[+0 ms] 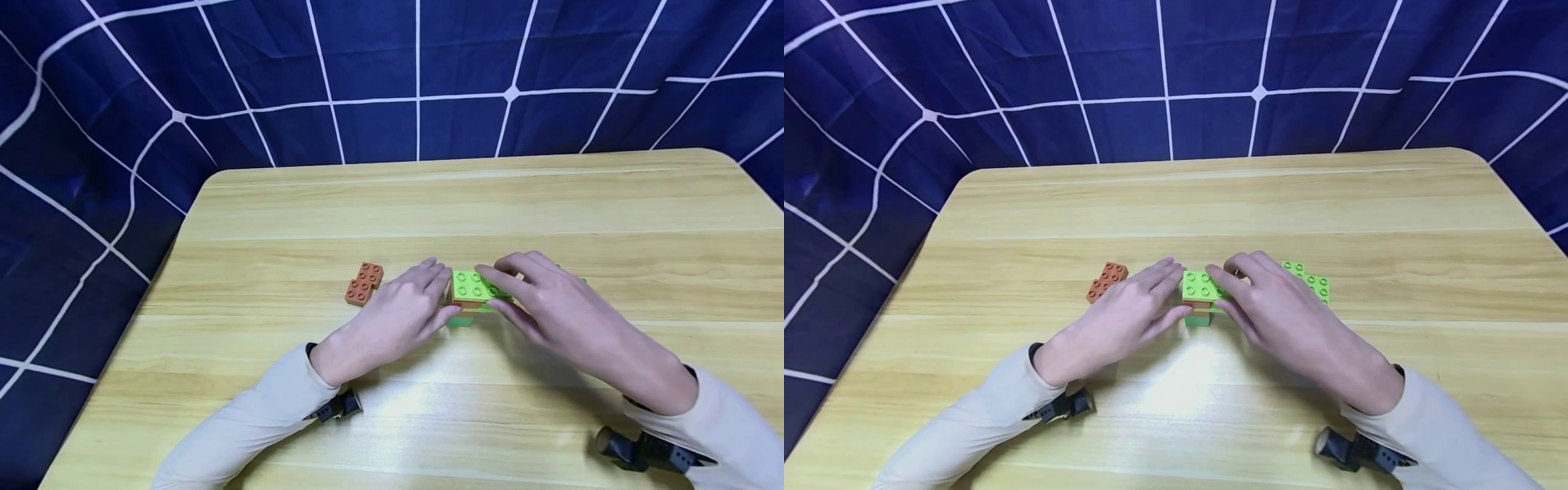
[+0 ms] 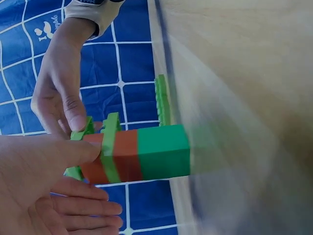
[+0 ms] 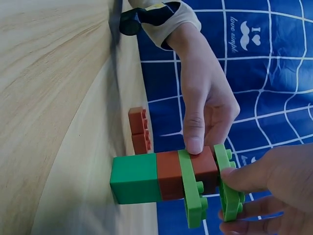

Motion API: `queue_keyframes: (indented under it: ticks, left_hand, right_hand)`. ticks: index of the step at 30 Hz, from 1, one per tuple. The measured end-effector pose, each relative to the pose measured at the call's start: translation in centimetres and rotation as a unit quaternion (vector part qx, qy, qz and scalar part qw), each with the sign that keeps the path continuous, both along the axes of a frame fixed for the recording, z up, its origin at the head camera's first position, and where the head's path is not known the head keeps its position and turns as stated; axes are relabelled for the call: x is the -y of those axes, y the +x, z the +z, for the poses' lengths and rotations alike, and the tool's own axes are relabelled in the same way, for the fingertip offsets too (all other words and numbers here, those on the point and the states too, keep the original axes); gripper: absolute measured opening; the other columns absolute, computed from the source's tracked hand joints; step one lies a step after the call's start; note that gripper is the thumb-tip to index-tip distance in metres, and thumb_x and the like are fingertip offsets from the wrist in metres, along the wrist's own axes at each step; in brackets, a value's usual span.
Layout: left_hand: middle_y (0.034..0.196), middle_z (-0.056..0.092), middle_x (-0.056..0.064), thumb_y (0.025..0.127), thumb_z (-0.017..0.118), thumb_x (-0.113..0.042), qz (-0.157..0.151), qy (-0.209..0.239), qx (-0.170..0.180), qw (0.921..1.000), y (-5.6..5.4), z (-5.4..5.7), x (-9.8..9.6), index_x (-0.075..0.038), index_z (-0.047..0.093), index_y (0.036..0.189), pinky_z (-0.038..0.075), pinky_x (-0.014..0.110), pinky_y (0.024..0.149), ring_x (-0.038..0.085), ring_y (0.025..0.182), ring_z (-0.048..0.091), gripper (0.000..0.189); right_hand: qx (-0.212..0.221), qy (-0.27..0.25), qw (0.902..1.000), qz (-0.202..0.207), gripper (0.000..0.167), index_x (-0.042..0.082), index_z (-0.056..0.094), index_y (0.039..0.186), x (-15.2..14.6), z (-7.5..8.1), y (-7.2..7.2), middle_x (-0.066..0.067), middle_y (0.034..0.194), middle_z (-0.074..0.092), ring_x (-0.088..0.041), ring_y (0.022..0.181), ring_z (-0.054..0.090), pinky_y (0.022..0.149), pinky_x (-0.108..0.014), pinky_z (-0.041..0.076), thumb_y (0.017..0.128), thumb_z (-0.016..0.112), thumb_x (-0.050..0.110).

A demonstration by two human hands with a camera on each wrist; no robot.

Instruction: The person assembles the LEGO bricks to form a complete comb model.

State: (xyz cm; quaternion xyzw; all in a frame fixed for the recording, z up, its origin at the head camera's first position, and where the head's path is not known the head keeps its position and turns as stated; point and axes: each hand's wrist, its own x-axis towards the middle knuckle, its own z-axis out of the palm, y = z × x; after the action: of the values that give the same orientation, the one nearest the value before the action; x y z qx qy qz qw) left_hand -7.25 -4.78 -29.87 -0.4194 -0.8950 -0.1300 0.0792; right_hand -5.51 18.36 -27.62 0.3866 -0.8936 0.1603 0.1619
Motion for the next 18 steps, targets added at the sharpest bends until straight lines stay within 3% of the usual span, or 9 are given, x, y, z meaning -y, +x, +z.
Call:
queue_keyframes:
  ticks: [4, 7, 8, 11, 12, 15, 18]
  left_hand:
    - [0.135, 0.054, 0.021, 0.100, 0.054, -0.033, 0.006, 0.035, 0.038, 0.9986, 0.0, 1.3, 0.4, 0.008, 0.052, 0.133, 0.040, 0.036, 0.107, 0.031, 0.131, 0.047, 0.052]
    - [0.137, 0.054, 0.019, 0.101, 0.052, -0.032, 0.006, 0.058, 0.054, 0.9968, 0.0, 2.2, 0.5, 0.007, 0.052, 0.134, 0.039, 0.035, 0.108, 0.028, 0.133, 0.045, 0.051]
    - [0.137, 0.053, 0.019, 0.102, 0.050, -0.032, 0.004, 0.059, 0.056, 0.9967, -0.1, 2.3, 0.4, 0.007, 0.052, 0.134, 0.039, 0.035, 0.108, 0.028, 0.133, 0.045, 0.050]
    - [0.141, 0.049, 0.019, 0.104, 0.043, -0.033, 0.001, 0.040, 0.065, 0.9970, -0.2, 2.4, 0.0, 0.007, 0.048, 0.137, 0.034, 0.034, 0.111, 0.029, 0.136, 0.041, 0.052]
    - [0.142, 0.047, 0.020, 0.105, 0.041, -0.034, 0.002, 0.030, 0.069, 0.9972, -0.2, 2.3, -0.1, 0.007, 0.046, 0.138, 0.032, 0.034, 0.112, 0.029, 0.137, 0.039, 0.053]
    - [0.147, 0.041, 0.019, 0.106, 0.035, -0.036, 0.007, 0.000, 0.076, 0.9970, -0.5, 2.0, -0.4, 0.007, 0.039, 0.143, 0.025, 0.033, 0.115, 0.030, 0.139, 0.034, 0.057]
    - [0.150, 0.036, 0.020, 0.106, 0.032, -0.038, 0.011, -0.021, 0.082, 0.9963, -0.7, 1.8, -0.4, 0.007, 0.034, 0.145, 0.019, 0.032, 0.117, 0.030, 0.141, 0.029, 0.059]
  right_hand:
    - [-0.014, 0.006, 0.9999, 0.008, 0.056, -0.001, 0.064, 0.122, 0.1, 0.0, -0.1, -0.016, 0.102, 0.063, -0.029, 0.089, 0.061, 0.062, -0.040, 0.058, 0.105, 0.031, 0.040]
    - [-0.025, 0.011, 0.9995, 0.013, 0.055, -0.001, 0.065, 0.121, 0.2, 0.1, -0.3, -0.016, 0.101, 0.063, -0.030, 0.088, 0.061, 0.060, -0.039, 0.057, 0.105, 0.030, 0.038]
    - [-0.027, 0.013, 0.9994, 0.015, 0.050, -0.001, 0.065, 0.120, 0.2, 0.1, -0.3, -0.016, 0.101, 0.063, -0.030, 0.087, 0.061, 0.060, -0.039, 0.056, 0.105, 0.035, 0.036]
    - [-0.032, 0.018, 0.9991, 0.018, 0.049, -0.001, 0.065, 0.120, 0.3, 0.1, -0.4, -0.017, 0.100, 0.062, -0.031, 0.088, 0.061, 0.061, -0.039, 0.056, 0.105, 0.035, 0.034]
    - [-0.035, 0.020, 0.9990, 0.018, 0.056, -0.002, 0.065, 0.120, 0.3, 0.2, -0.4, -0.017, 0.100, 0.062, -0.031, 0.088, 0.061, 0.062, -0.039, 0.056, 0.105, 0.027, 0.037]
    - [-0.037, 0.022, 0.9989, 0.018, 0.064, -0.003, 0.065, 0.119, 0.3, 0.3, -0.3, -0.018, 0.099, 0.062, -0.031, 0.086, 0.061, 0.061, -0.039, 0.056, 0.104, 0.019, 0.039]
    - [-0.040, 0.024, 0.9987, 0.022, 0.066, -0.003, 0.065, 0.119, 0.4, 0.3, -0.3, -0.018, 0.098, 0.062, -0.032, 0.086, 0.060, 0.060, -0.038, 0.056, 0.104, 0.016, 0.039]
